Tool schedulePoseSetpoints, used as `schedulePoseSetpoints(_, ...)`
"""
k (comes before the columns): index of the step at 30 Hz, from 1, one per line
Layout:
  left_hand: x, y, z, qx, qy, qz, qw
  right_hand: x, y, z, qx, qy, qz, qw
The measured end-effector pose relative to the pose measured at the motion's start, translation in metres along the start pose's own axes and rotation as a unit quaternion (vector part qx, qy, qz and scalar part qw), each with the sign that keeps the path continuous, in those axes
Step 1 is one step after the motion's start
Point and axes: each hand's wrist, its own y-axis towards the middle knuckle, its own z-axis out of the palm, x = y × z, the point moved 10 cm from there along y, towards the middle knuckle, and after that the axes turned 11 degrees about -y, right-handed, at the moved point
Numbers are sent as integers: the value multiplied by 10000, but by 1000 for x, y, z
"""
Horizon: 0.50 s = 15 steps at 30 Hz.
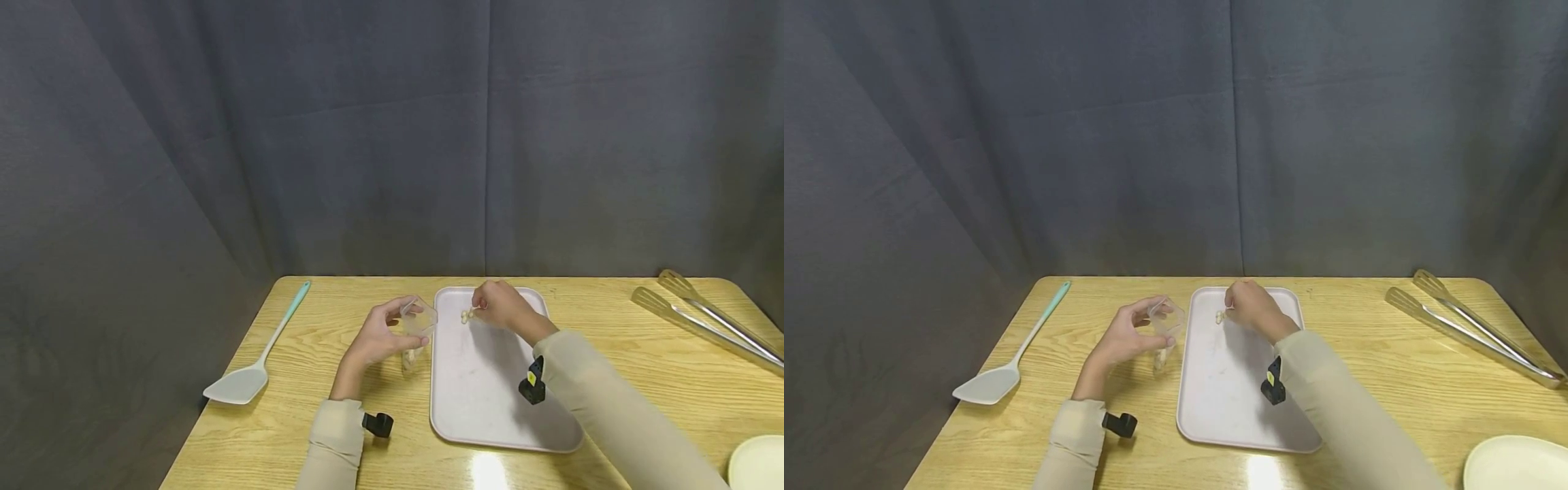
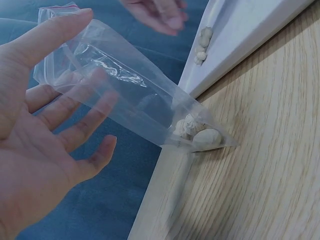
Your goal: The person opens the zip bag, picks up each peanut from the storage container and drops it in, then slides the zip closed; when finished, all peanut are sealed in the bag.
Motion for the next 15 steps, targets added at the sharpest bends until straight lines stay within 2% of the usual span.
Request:
schedulePoseSetpoints(6, -2, -1, -1, 1, -71, -1, 10000, -9, -2, 22, 1, 20, -59, 10000)
schedulePoseSetpoints(10, -1, -1, -1, 10, -77, -9, 10000, -18, 0, 37, 205, -123, 279, 9993)
schedulePoseSetpoints(15, 0, -1, -2, -5, -62, -38, 10000, -29, 1, 44, 351, -427, 723, 9959)
